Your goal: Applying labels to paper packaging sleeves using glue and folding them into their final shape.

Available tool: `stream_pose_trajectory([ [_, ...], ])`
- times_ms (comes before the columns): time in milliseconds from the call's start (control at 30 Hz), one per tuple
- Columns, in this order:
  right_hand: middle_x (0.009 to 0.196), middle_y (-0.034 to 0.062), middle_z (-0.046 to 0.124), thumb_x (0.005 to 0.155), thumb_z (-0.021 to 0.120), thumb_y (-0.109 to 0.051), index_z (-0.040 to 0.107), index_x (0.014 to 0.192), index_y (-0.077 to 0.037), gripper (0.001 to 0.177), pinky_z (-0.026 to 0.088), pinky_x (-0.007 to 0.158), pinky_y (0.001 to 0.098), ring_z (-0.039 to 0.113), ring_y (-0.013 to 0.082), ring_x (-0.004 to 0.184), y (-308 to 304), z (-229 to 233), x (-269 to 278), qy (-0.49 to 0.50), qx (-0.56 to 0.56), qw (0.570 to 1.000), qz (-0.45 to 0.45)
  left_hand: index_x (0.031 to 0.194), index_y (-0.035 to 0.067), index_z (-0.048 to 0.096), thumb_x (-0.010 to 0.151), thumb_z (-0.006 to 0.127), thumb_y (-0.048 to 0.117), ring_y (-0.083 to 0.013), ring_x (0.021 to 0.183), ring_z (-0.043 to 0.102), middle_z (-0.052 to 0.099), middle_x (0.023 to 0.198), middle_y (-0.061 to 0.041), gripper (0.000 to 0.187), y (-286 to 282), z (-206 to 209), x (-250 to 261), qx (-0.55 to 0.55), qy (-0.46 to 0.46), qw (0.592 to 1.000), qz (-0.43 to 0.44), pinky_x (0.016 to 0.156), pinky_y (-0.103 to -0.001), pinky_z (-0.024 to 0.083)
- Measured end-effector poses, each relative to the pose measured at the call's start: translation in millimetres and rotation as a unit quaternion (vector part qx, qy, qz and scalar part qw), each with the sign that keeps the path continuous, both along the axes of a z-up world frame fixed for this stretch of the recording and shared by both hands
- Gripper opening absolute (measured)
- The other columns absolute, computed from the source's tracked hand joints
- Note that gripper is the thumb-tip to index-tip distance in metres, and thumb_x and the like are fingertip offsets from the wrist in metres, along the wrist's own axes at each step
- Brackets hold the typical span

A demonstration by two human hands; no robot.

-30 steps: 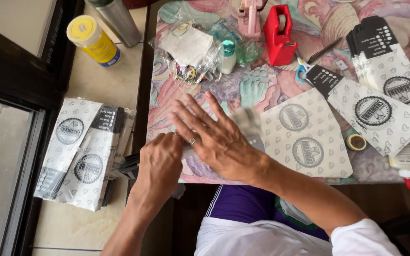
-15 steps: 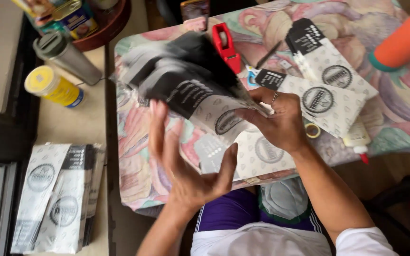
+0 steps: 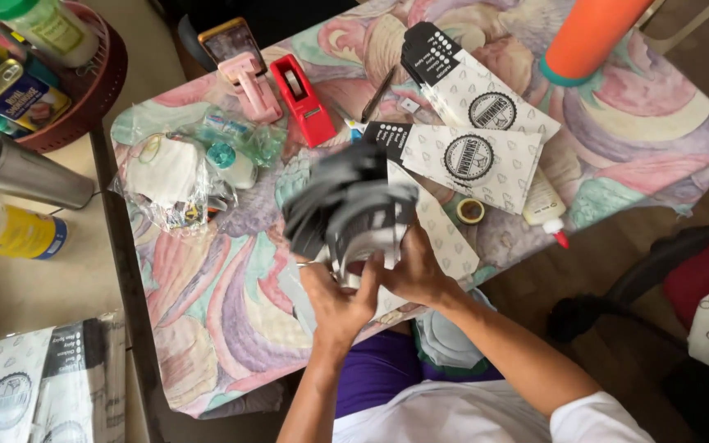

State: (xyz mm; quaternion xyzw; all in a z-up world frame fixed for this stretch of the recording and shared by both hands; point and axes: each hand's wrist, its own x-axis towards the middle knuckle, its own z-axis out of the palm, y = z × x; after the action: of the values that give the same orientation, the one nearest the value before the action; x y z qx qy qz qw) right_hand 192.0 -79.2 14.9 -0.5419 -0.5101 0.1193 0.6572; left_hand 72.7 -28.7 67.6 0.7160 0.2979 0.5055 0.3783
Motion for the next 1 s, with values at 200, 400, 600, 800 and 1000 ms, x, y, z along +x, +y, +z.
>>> stream_pose_trajectory([
  [200, 0.141, 0.0173, 0.056, 0.08, 0.083, -0.02, 0.026, 0.157, -0.002, 0.097, 0.033, 0.117, 0.0504, 0.052, 0.0268, 0.132, 1.6, -17.8, 7.7, 0.012, -0.019, 0.997, 0.068, 0.086, -0.006, 0.05, 0.063, 0.095, 0.031, -0.0304, 0.067, 0.05, 0.047, 0.072, -0.024, 0.062, 18.4, -33.1, -12.2, -0.01, 0.048, 0.999, 0.014, 0.07, -0.039, 0.045],
  [400, 0.134, 0.0142, 0.059, 0.079, 0.086, -0.015, 0.023, 0.158, -0.004, 0.102, 0.04, 0.114, 0.0469, 0.058, 0.0218, 0.121, 16.8, 10.6, 10.7, 0.073, 0.039, 0.989, 0.12, 0.157, -0.009, 0.018, 0.067, 0.089, 0.017, -0.033, 0.139, 0.043, 0.049, 0.145, -0.029, 0.117, 36.8, -38.7, 0.5, -0.014, -0.074, 0.987, -0.143, 0.123, -0.054, 0.023],
  [600, 0.112, 0.0112, 0.063, 0.074, 0.086, -0.004, 0.041, 0.144, 0.0, 0.083, 0.049, 0.1, 0.0432, 0.061, 0.0195, 0.103, 22.4, 6.7, 15.8, 0.031, 0.031, 0.995, 0.088, 0.161, -0.003, 0.019, 0.069, 0.082, 0.012, -0.0347, 0.145, 0.039, 0.044, 0.151, -0.023, 0.113, 46.6, -25.1, -1.3, -0.039, -0.064, 0.985, -0.156, 0.128, -0.052, 0.011],
  [800, 0.111, 0.0127, 0.064, 0.066, 0.097, -0.015, 0.046, 0.134, -0.003, 0.086, 0.049, 0.099, 0.0451, 0.064, 0.0221, 0.104, 17.2, -0.4, 25.1, 0.026, -0.004, 0.995, 0.094, 0.157, -0.007, 0.023, 0.066, 0.083, 0.011, -0.0352, 0.137, 0.047, 0.05, 0.139, -0.024, 0.11, 45.0, -41.1, 2.5, -0.08, -0.069, 0.974, -0.203, 0.125, -0.053, 0.022],
  [1000, 0.112, 0.0087, 0.065, 0.07, 0.093, -0.006, 0.045, 0.131, -0.003, 0.077, 0.047, 0.103, 0.0451, 0.061, 0.0198, 0.106, 18.0, 13.6, 19.2, 0.11, 0.001, 0.981, 0.158, 0.149, -0.004, 0.031, 0.075, 0.08, 0.01, -0.0305, 0.13, 0.05, 0.052, 0.132, -0.019, 0.09, 50.8, -56.2, 2.2, -0.105, -0.088, 0.966, -0.219, 0.119, -0.051, 0.031],
])
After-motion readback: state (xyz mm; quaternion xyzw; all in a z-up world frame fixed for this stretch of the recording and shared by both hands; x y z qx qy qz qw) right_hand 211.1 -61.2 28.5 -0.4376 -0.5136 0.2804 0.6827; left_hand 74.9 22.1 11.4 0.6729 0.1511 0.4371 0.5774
